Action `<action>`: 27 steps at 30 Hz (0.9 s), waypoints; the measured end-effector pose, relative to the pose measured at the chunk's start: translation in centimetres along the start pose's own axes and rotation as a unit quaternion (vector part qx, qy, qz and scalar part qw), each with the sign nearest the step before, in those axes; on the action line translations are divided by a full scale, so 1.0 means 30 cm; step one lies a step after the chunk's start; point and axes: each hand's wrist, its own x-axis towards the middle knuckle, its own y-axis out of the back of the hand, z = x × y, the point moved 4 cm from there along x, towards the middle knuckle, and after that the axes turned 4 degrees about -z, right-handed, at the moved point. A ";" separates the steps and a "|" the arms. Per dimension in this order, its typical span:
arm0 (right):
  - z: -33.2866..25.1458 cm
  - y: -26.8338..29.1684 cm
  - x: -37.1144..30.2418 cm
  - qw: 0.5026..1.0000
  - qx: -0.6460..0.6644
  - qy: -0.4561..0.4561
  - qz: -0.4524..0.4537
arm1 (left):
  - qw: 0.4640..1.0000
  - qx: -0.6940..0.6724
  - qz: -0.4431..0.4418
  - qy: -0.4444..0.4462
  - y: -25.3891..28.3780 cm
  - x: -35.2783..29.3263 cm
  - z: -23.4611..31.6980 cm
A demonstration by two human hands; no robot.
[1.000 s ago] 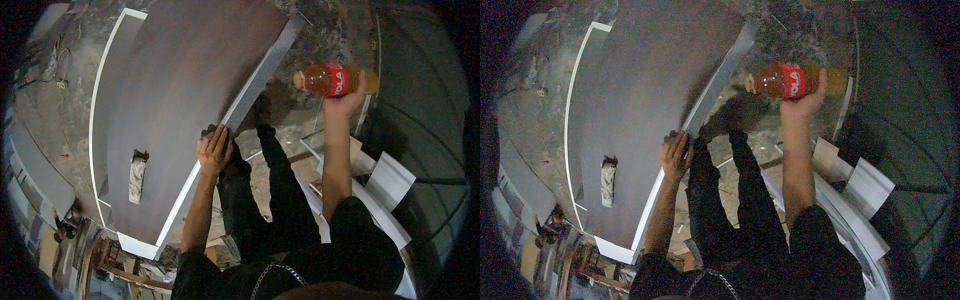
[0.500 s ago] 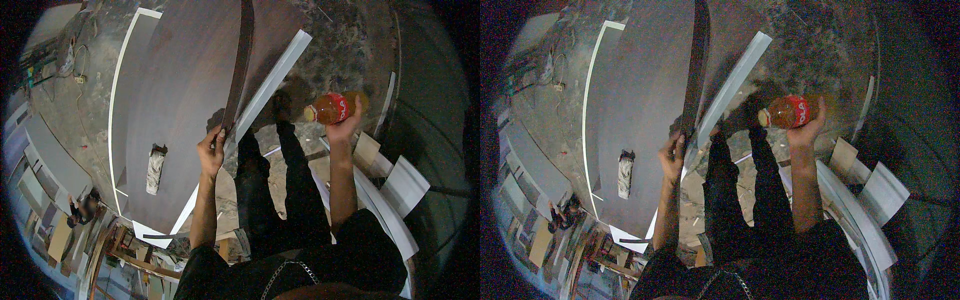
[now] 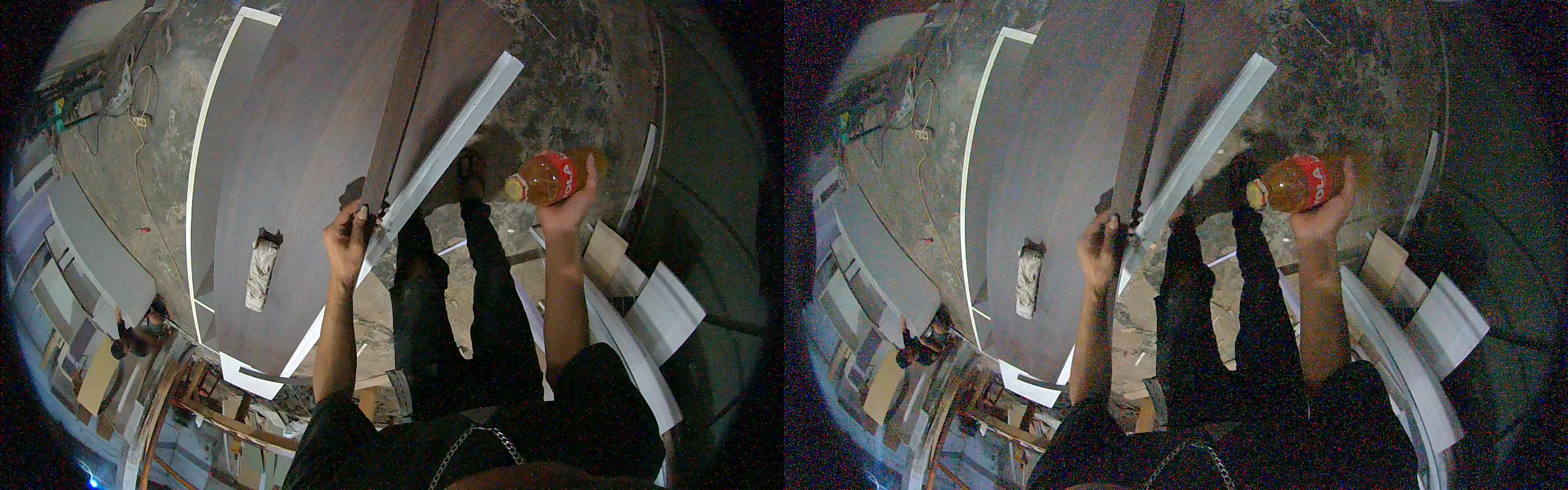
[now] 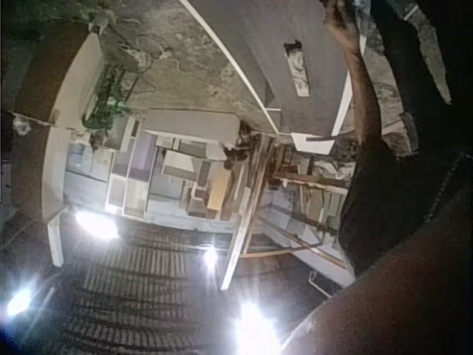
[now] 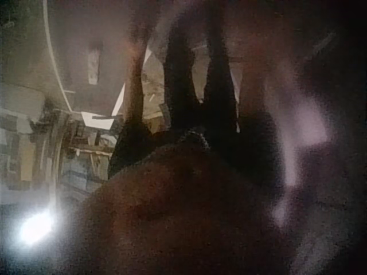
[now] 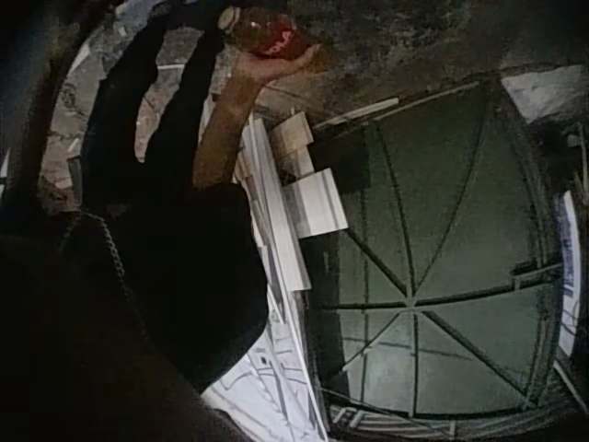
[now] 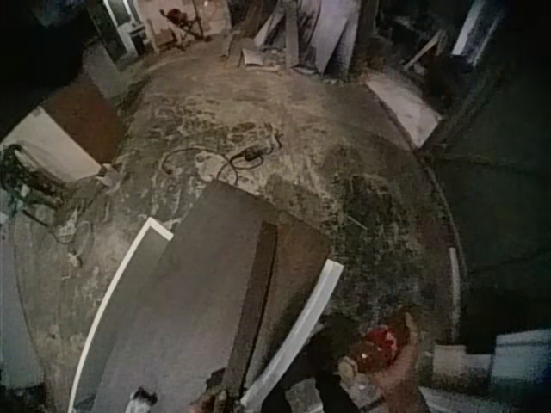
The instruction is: The person aligns a dark wood veneer strip on a white panel, uses a hammer to tap it into place, and then fits the strip into a white cabinet frame. The person also picks up a bottle of soda and places it on the cabinet.
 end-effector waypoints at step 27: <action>0.043 -0.049 -0.019 0.998 -0.025 -0.030 -0.039 | 0.999 -0.024 -0.014 0.017 0.022 -0.009 0.094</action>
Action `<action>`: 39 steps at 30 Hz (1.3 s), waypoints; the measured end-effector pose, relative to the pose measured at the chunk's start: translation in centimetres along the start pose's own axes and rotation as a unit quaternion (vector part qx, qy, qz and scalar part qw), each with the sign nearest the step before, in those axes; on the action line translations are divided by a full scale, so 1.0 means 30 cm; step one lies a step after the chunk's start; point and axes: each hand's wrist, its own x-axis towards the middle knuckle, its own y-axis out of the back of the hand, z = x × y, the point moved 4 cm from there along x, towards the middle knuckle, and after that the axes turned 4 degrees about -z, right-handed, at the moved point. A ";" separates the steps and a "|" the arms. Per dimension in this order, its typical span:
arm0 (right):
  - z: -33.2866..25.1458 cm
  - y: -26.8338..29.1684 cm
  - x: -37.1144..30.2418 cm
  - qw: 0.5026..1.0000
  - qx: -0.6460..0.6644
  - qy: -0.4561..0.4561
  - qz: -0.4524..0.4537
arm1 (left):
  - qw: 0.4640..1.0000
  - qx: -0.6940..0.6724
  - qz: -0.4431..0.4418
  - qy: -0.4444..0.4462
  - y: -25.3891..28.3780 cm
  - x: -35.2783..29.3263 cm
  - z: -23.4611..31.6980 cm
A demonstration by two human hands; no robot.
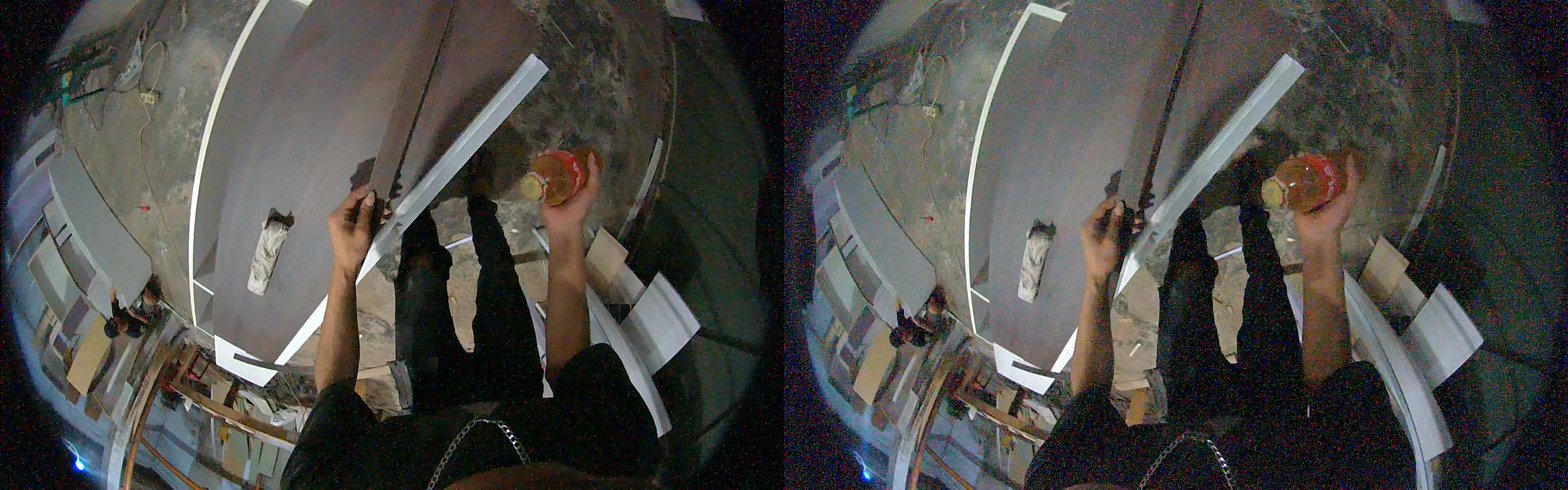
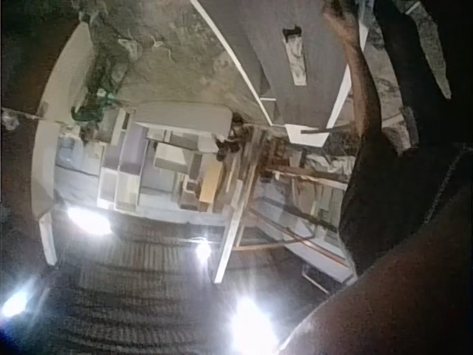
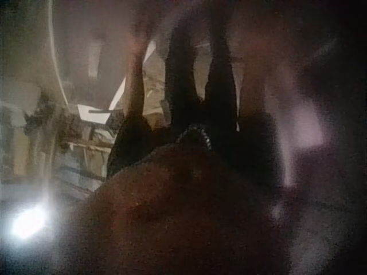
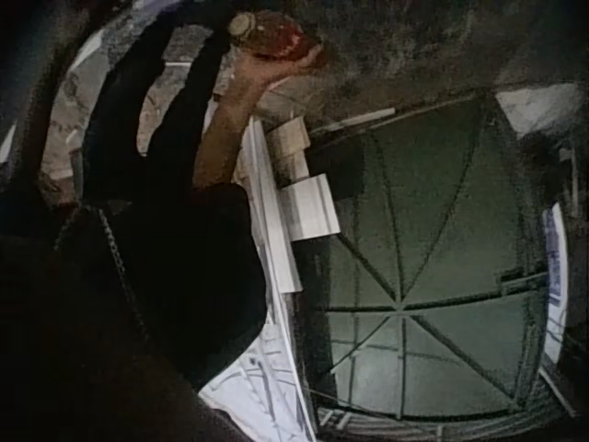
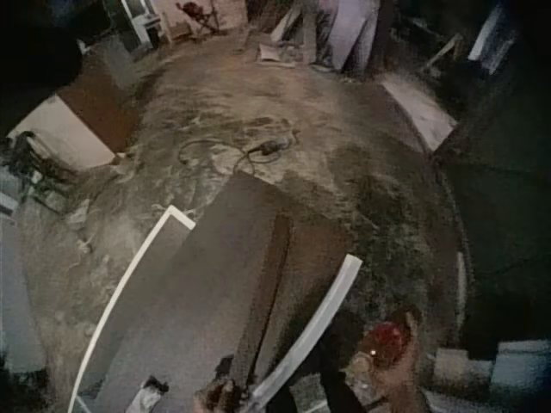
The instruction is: The person aligns a dark wood veneer strip on a white panel, uses a hammer to tap it into place, and then fits the strip into a white cabinet frame. The person also picks up a bottle of soda and places it on the cabinet.
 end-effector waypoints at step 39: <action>0.148 -0.481 -0.914 0.846 -0.338 -0.232 -0.340 | 0.510 -0.443 0.448 -0.585 0.055 -2.166 0.693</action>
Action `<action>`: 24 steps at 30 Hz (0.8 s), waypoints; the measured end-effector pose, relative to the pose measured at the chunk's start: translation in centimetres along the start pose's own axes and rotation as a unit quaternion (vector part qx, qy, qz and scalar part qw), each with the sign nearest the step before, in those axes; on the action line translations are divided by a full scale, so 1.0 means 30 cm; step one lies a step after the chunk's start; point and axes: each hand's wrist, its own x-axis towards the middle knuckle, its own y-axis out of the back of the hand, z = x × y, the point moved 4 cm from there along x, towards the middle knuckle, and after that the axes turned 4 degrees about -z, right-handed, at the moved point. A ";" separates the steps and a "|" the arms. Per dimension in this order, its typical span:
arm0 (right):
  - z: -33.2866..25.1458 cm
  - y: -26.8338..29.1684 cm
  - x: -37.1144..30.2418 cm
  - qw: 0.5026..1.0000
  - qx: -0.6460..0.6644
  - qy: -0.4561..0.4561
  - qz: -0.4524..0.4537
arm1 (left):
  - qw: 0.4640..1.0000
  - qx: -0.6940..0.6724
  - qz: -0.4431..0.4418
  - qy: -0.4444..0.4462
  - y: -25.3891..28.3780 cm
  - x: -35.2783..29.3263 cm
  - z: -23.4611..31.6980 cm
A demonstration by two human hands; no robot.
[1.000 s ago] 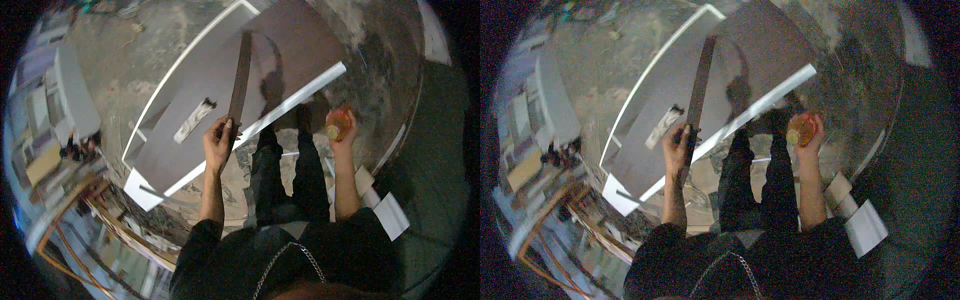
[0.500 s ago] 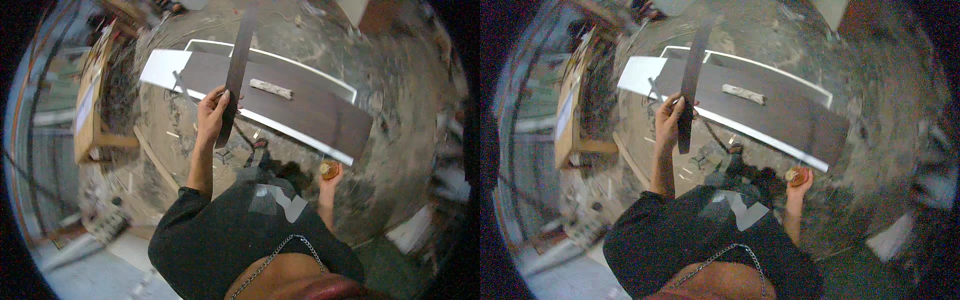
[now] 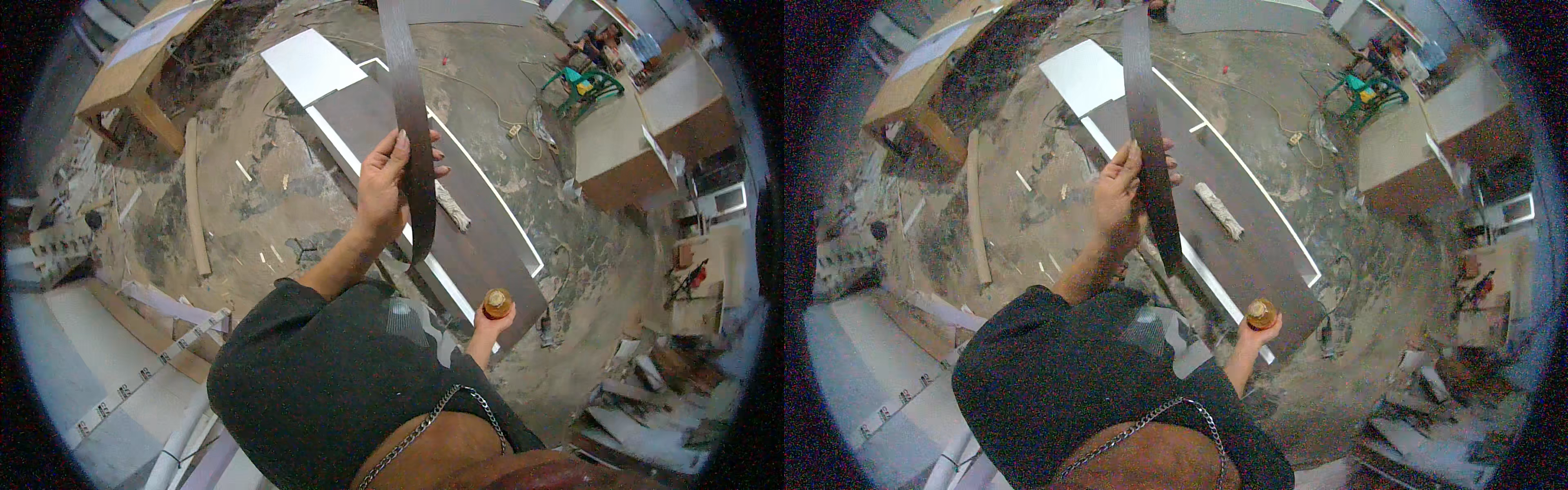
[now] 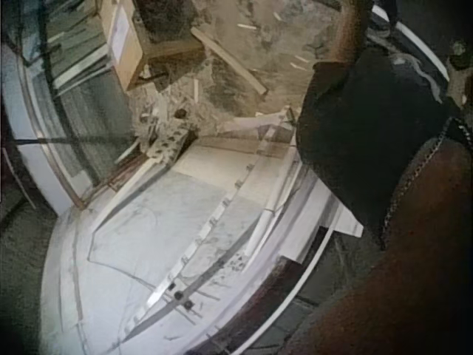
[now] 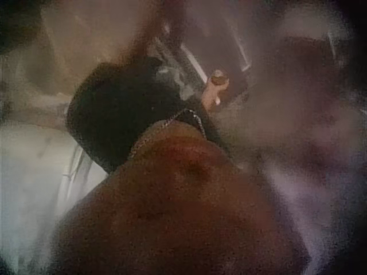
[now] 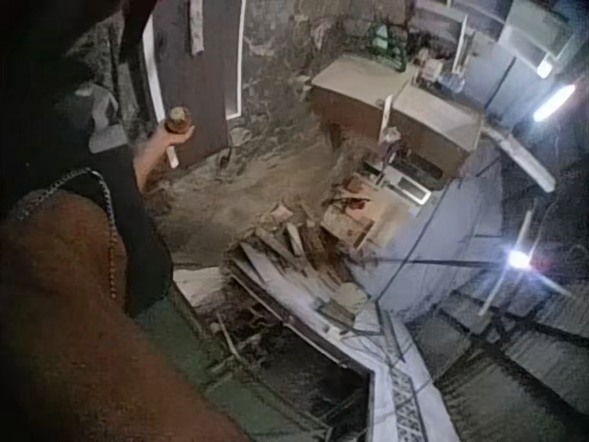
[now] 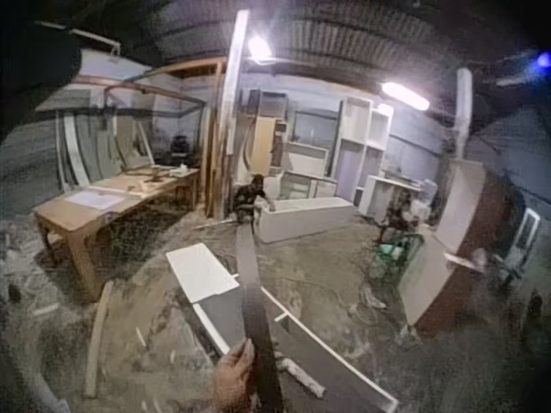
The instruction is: The person aligns a dark wood veneer strip on a white panel, uses a hammer to tap it into place, and then fits the strip into a white cabinet frame. The person also picks up a bottle of soda and places it on the cabinet.
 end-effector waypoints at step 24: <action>0.397 -0.413 -0.300 0.971 0.031 -0.217 -0.094 | 0.962 -0.232 0.112 0.096 0.583 0.178 -0.141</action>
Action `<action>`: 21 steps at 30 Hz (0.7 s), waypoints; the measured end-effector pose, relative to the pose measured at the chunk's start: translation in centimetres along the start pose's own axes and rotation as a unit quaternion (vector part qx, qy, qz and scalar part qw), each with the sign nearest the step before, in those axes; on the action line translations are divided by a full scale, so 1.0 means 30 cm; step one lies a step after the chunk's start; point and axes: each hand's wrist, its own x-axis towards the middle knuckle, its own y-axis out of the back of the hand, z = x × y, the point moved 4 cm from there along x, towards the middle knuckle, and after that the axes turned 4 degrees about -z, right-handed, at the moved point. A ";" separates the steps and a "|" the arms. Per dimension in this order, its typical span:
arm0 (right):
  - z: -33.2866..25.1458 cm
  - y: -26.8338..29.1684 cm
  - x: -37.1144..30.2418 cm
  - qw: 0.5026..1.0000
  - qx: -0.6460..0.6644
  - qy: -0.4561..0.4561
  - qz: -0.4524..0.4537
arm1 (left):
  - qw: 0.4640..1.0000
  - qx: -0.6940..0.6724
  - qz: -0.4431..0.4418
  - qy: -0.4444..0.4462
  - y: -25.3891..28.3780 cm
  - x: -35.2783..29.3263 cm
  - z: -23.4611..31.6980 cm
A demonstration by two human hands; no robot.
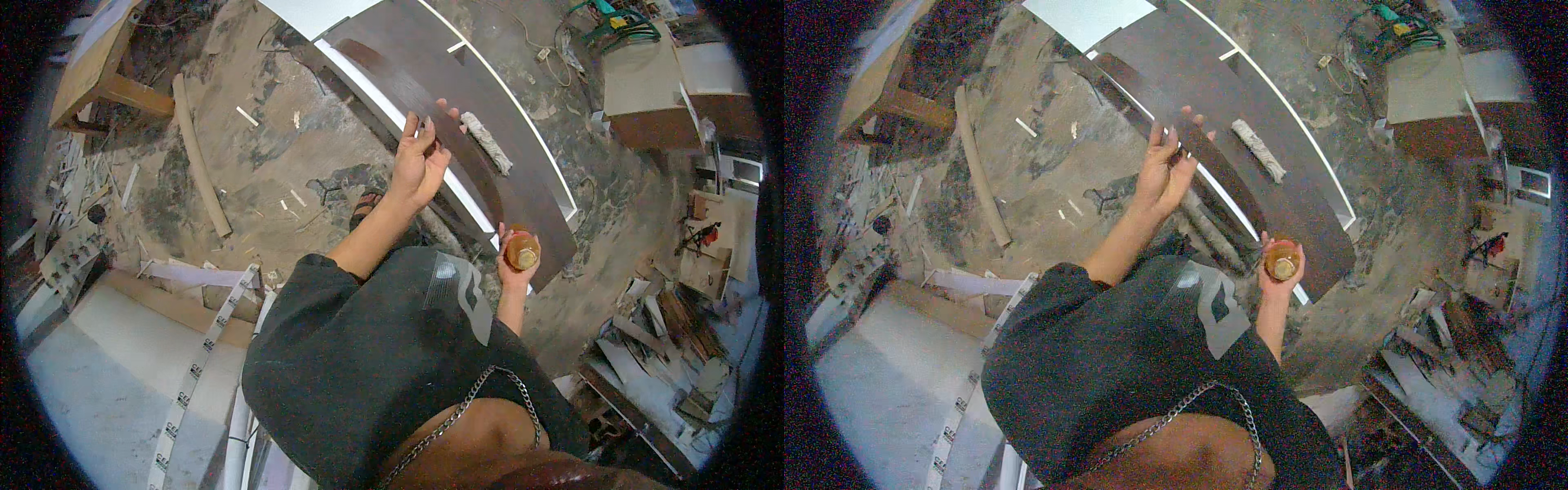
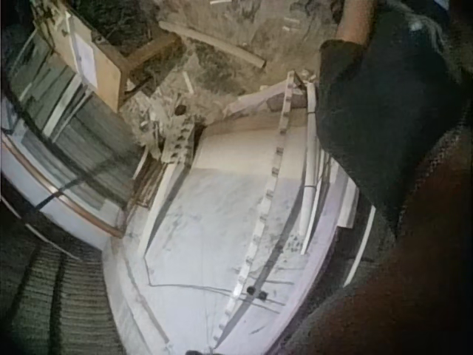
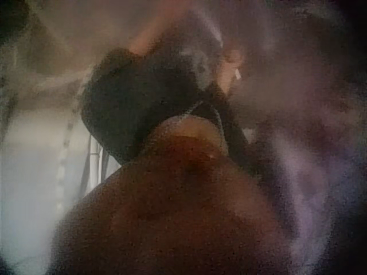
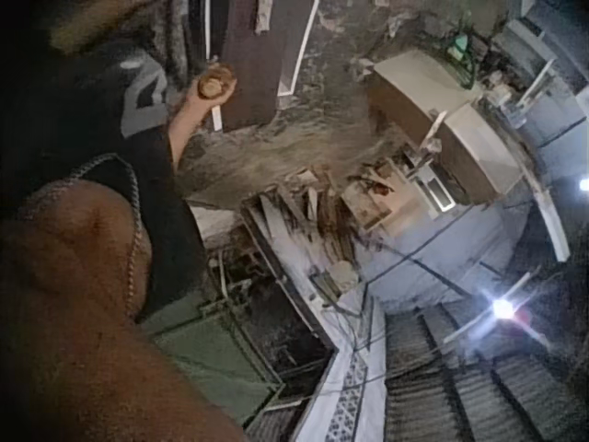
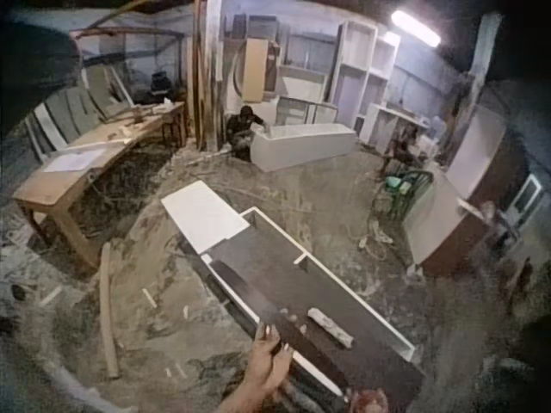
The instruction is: The person aligns a dark wood veneer strip on a white panel, uses a hammer to tap it into place, and then fits the strip into a white cabinet frame. The person also picks up a bottle of soda and places it on the cabinet.
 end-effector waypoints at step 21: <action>0.075 -0.039 -0.013 0.989 -0.055 0.080 0.112 | 0.992 0.064 0.067 0.081 0.591 0.233 0.095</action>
